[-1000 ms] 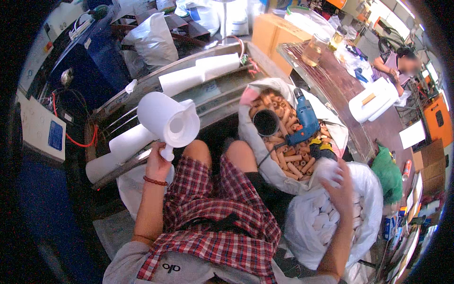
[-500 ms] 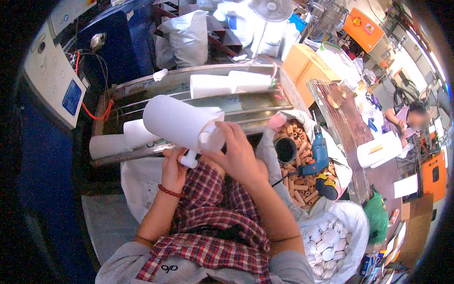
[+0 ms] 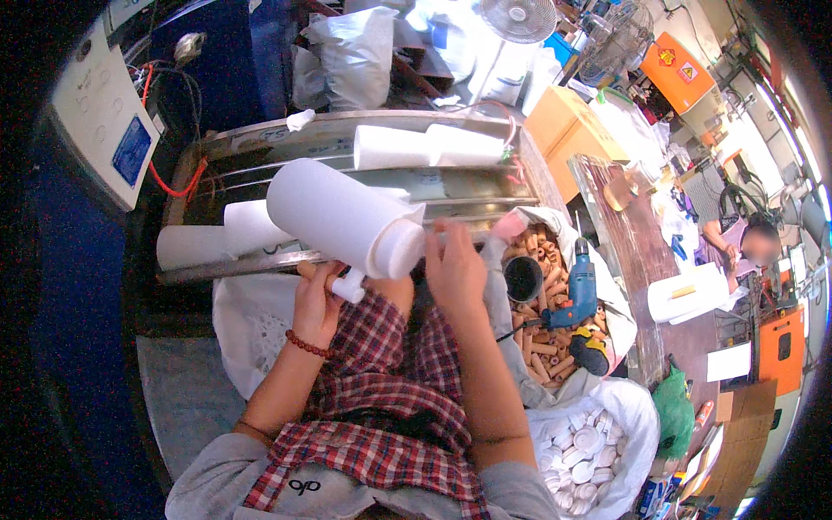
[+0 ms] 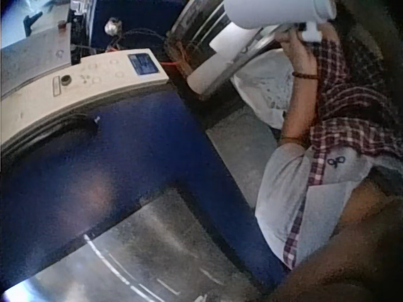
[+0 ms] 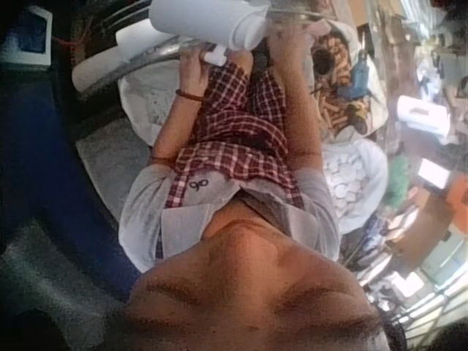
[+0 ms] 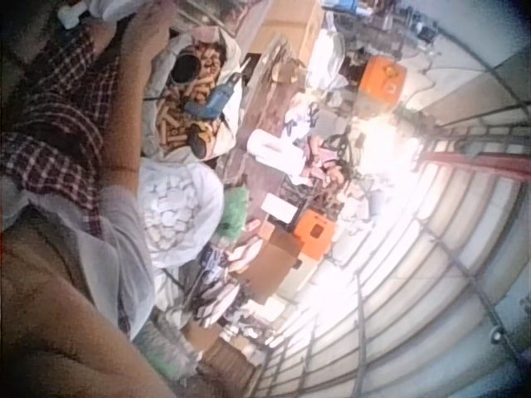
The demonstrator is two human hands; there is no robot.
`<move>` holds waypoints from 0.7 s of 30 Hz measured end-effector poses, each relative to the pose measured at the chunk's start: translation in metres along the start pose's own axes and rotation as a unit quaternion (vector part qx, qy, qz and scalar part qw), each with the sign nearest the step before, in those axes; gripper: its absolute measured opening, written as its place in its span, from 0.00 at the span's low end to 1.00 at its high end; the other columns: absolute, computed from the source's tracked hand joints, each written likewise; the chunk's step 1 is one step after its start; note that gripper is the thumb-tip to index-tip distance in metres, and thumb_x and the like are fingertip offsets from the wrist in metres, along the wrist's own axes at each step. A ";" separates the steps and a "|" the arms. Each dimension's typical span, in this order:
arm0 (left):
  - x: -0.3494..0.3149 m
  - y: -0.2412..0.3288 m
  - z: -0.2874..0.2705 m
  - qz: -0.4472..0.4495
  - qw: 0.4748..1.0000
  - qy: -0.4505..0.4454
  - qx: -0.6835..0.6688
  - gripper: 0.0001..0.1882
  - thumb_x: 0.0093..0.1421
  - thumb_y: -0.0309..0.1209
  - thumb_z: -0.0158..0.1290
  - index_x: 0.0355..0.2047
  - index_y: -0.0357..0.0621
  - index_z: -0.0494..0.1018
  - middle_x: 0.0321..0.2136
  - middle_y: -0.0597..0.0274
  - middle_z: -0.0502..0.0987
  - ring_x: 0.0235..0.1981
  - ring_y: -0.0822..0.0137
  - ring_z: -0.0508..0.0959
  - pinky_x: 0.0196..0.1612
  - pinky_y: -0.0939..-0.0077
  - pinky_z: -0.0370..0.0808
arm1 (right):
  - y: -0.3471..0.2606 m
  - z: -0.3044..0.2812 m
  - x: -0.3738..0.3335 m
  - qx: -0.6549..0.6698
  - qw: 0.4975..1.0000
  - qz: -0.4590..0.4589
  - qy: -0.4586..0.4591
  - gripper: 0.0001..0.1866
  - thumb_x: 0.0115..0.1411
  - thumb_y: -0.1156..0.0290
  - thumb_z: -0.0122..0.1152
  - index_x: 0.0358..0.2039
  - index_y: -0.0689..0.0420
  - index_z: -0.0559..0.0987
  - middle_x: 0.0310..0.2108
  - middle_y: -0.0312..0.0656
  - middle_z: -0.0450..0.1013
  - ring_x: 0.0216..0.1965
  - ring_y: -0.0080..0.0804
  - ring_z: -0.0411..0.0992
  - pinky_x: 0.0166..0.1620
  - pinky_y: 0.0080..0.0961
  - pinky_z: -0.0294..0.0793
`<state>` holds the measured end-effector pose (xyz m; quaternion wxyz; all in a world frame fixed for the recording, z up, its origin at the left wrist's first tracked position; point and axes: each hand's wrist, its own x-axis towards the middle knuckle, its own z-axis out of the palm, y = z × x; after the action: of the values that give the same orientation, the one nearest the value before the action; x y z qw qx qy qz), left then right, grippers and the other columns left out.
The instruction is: The person picks up white plastic parts from bags, drills holes into them while attaching wooden handles, and wipes the exterior surfaces with a cloth.
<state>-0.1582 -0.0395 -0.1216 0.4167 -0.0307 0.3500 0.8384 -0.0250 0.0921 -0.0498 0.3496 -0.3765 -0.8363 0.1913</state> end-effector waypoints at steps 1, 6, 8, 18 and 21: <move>-0.001 0.002 0.002 0.004 1.000 0.004 0.004 0.11 0.56 0.25 0.52 0.40 0.39 0.67 0.35 0.61 0.73 0.34 0.68 0.76 0.33 0.73 0.77 | 0.005 0.003 -0.005 -0.013 0.999 -0.018 -0.031 0.12 0.59 0.65 0.51 0.34 0.63 0.74 0.29 0.49 0.74 0.32 0.44 0.74 0.36 0.36 0.71; 0.008 0.001 -0.004 0.063 0.998 0.014 -0.002 0.13 0.57 0.25 0.51 0.41 0.42 0.62 0.34 0.58 0.72 0.31 0.66 0.76 0.32 0.72 0.77 | -0.009 -0.009 -0.028 0.191 0.937 0.066 -0.285 0.10 0.58 0.73 0.50 0.36 0.65 0.75 0.24 0.41 0.74 0.23 0.27 0.73 0.28 0.23 0.71; 0.007 0.002 -0.007 0.083 0.996 0.006 0.037 0.14 0.57 0.25 0.52 0.41 0.43 0.60 0.33 0.57 0.72 0.30 0.65 0.76 0.32 0.72 0.78 | -0.029 -0.021 -0.028 0.272 0.904 0.049 -0.327 0.12 0.57 0.75 0.50 0.42 0.64 0.73 0.22 0.37 0.73 0.21 0.19 0.71 0.26 0.17 0.70; -0.003 -0.001 -0.001 0.081 0.995 -0.008 0.060 0.14 0.57 0.23 0.51 0.39 0.41 0.58 0.37 0.56 0.70 0.33 0.64 0.76 0.33 0.71 0.80 | -0.005 -0.023 -0.033 -0.114 0.972 0.006 -0.207 0.27 0.58 0.61 0.51 0.57 0.53 0.62 0.34 0.49 0.75 0.33 0.51 0.73 0.38 0.43 0.72; -0.002 -0.004 -0.006 0.087 0.993 -0.024 0.073 0.14 0.57 0.22 0.51 0.39 0.41 0.57 0.39 0.55 0.69 0.35 0.64 0.76 0.34 0.70 0.80 | 0.006 -0.020 -0.038 -0.120 0.959 0.009 -0.255 0.32 0.55 0.53 0.56 0.55 0.58 0.63 0.29 0.45 0.73 0.31 0.46 0.73 0.34 0.38 0.71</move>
<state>-0.1553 -0.0428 -0.1278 0.3516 0.0503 0.4018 0.8440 0.0102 0.0678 -0.0567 0.0751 -0.3620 -0.9110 0.1826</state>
